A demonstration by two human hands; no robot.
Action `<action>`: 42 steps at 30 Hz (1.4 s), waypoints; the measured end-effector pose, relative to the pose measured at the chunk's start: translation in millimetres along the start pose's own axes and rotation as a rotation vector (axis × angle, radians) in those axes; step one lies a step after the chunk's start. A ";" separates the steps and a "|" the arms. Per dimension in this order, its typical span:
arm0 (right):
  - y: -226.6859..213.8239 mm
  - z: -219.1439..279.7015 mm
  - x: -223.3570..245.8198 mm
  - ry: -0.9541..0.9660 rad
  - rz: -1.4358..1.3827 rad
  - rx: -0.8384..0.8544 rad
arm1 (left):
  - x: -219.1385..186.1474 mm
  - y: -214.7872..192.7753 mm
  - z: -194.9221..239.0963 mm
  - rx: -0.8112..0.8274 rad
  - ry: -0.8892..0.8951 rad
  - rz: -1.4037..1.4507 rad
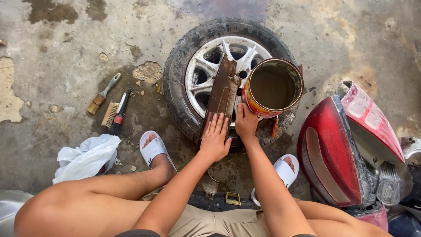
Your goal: A person is manually sanding a rusty metal part using sandpaper and a liquid solution while sitting on the floor.
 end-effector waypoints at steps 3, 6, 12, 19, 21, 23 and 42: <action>-2.2 0.3 3.8 0.079 -0.027 0.089 | 0.3 1.8 22.6 0.047 -0.004 0.011; -1.3 6.3 -0.1 0.148 0.014 0.155 | 4.8 5.5 34.4 0.066 -0.005 0.002; 15.1 42.8 -29.3 0.720 0.068 0.736 | 9.6 -6.6 41.6 -0.051 0.018 0.205; -6.6 122.5 31.9 1.086 -0.051 1.114 | 13.4 -35.3 33.2 -0.229 0.079 0.349; 3.3 153.0 30.8 1.103 -0.173 1.083 | 7.3 -70.8 38.1 -0.281 0.106 0.394; 34.3 187.4 3.7 1.195 -0.387 1.044 | 3.5 -125.5 44.7 -0.323 0.037 0.568; -0.2 178.0 24.4 0.969 -0.323 1.154 | 58.5 -15.4 46.3 -0.099 -0.109 0.246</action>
Point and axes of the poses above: each hand's wrist, its own z-axis away from the middle knuckle, its own y-axis out of the palm, x = y × z, the point moved 7 cm from there along -z, towards the middle knuckle, and after that the axes turned 1 degree about -x, right-handed, at the moved point
